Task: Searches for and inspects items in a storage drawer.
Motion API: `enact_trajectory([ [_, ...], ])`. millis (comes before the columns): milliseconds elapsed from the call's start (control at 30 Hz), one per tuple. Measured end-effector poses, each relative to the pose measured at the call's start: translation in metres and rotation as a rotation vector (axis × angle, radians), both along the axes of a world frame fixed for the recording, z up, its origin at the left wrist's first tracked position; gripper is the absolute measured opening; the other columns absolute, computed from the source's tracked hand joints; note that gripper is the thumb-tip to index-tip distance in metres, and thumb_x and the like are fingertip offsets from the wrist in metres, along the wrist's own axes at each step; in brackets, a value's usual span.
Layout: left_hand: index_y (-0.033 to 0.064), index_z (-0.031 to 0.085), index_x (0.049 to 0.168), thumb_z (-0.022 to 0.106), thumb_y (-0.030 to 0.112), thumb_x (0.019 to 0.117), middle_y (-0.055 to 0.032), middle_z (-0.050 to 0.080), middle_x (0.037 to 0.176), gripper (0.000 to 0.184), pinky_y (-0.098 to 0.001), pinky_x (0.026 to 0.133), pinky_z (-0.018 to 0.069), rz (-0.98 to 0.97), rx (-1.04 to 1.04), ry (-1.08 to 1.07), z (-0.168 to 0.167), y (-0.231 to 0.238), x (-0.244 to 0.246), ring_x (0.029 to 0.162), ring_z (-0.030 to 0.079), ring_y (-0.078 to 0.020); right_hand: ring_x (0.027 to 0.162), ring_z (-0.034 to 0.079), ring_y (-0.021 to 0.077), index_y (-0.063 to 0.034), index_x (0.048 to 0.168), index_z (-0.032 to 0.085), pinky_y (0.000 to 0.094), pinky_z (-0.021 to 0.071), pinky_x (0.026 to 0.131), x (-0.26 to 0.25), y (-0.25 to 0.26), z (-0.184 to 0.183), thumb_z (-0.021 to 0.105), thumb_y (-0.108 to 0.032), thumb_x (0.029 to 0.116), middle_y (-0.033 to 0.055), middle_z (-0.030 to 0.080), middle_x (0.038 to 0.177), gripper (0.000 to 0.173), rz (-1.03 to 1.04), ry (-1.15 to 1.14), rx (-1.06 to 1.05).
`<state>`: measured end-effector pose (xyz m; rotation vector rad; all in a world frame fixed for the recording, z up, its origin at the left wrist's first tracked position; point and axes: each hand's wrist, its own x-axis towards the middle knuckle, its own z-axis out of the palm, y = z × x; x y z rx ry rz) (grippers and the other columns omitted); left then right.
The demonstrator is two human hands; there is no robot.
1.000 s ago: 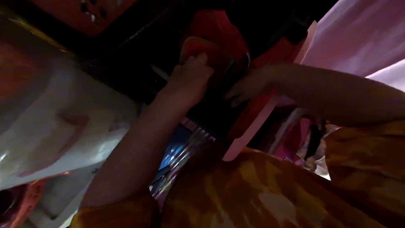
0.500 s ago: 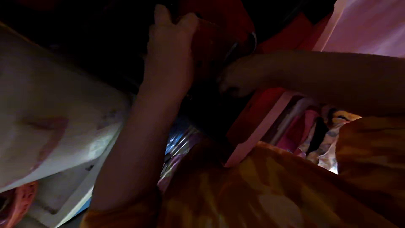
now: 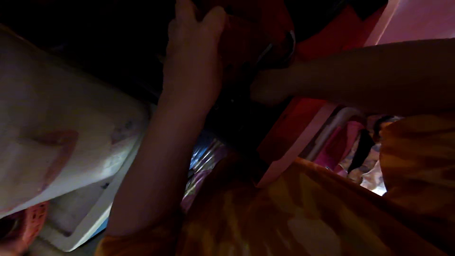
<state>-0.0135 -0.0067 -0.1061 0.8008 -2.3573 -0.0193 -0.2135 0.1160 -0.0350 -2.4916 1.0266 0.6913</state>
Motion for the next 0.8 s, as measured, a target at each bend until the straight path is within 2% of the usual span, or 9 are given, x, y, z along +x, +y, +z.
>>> enact_trajectory([
  [67,0.0332,0.062,0.129,0.06,0.02,0.0959,-0.0161,0.053,0.134,0.036,-0.0364,0.086,0.0544,0.084,0.079,-0.089,0.049,0.041,-0.008,0.113,0.06,-0.0304,0.097,0.067,0.043,0.0037,0.099,0.07,0.0623,0.051,0.082,0.006,0.005,0.0,0.065,-0.023,0.1018,0.022,0.068,0.097,0.028,0.004,-0.018,-0.046],
  [100,0.0207,0.058,0.139,0.059,0.01,0.1005,-0.0252,0.044,0.147,0.04,-0.0487,0.1,0.0495,0.106,0.367,-0.27,0.105,0.071,-0.013,0.127,0.054,-0.0403,0.095,0.067,0.0433,0.0051,0.096,0.07,0.0614,0.0505,0.079,0.007,0.006,-0.001,0.067,-0.019,0.0999,0.0224,0.068,0.094,0.025,0.025,-0.049,-0.063],
  [167,0.0106,0.057,0.142,0.059,0.0,0.0989,-0.029,0.04,0.152,0.044,-0.0564,0.107,0.0428,0.17,0.576,-0.339,0.148,0.093,-0.024,0.133,0.049,-0.0461,0.095,0.066,0.0442,0.0064,0.097,0.071,0.0617,0.0501,0.081,0.006,0.004,-0.003,0.067,-0.018,0.0997,0.0238,0.068,0.094,0.025,0.059,-0.074,-0.018],
  [367,0.0099,0.059,0.137,0.061,0.0,0.0969,-0.0284,0.043,0.149,0.041,-0.0573,0.105,0.0444,0.183,0.557,-0.311,0.144,0.093,-0.024,0.131,0.05,-0.0464,0.099,0.066,0.0424,-0.0009,0.106,0.073,0.0633,0.0496,0.086,0.009,0.0,-0.003,0.068,-0.027,0.1003,0.0209,0.069,0.099,0.027,0.013,0.041,0.127],
  [433,0.009,0.058,0.138,0.061,0.007,0.0984,-0.0299,0.048,0.145,0.04,-0.0601,0.103,0.0456,0.063,0.46,-0.322,0.129,0.076,-0.011,0.127,0.054,-0.0468,0.094,0.067,0.0416,-0.0011,0.102,0.072,0.0631,0.0509,0.081,0.008,-0.001,-0.002,0.067,-0.028,0.0998,0.0199,0.068,0.095,0.028,-0.027,0.038,0.132],
  [500,0.0099,0.059,0.135,0.059,0.016,0.0983,-0.0272,0.06,0.134,0.038,-0.0618,0.096,0.0491,-0.056,0.292,-0.307,0.107,0.054,0.004,0.119,0.062,-0.0441,0.095,0.067,0.0398,-0.0019,0.102,0.072,0.0617,0.0514,0.082,0.007,0.0,-0.003,0.068,-0.029,0.0992,0.0186,0.069,0.096,0.028,-0.008,0.031,0.109],
  [600,0.0096,0.057,0.141,0.06,0.003,0.099,-0.0295,0.043,0.148,0.042,-0.0598,0.107,0.042,0.166,0.533,-0.344,0.141,0.088,-0.021,0.132,0.049,-0.0479,0.093,0.067,0.0435,0.0042,0.099,0.072,0.062,0.0509,0.08,0.009,0.007,-0.008,0.069,-0.019,0.0983,0.0225,0.068,0.094,0.023,0.054,-0.055,-0.043],
  [700,0.0099,0.058,0.138,0.061,0.0,0.0973,-0.0291,0.043,0.147,0.043,-0.0566,0.106,0.0441,0.216,0.55,-0.326,0.146,0.095,-0.027,0.13,0.051,-0.0465,0.097,0.066,0.0447,0.0057,0.098,0.072,0.0619,0.0502,0.082,0.016,0.009,-0.004,0.065,-0.014,0.0998,0.0238,0.068,0.097,0.021,0.056,0.013,-0.061],
  [800,0.0084,0.057,0.139,0.061,-0.001,0.096,-0.0303,0.043,0.147,0.045,-0.0575,0.105,0.0438,0.207,0.548,-0.311,0.146,0.096,-0.025,0.13,0.05,-0.0473,0.091,0.067,0.0413,0.0034,0.094,0.072,0.0599,0.0509,0.08,0.015,0.005,-0.005,0.066,-0.014,0.0991,0.0206,0.068,0.091,0.019,0.024,-0.031,-0.017],
])
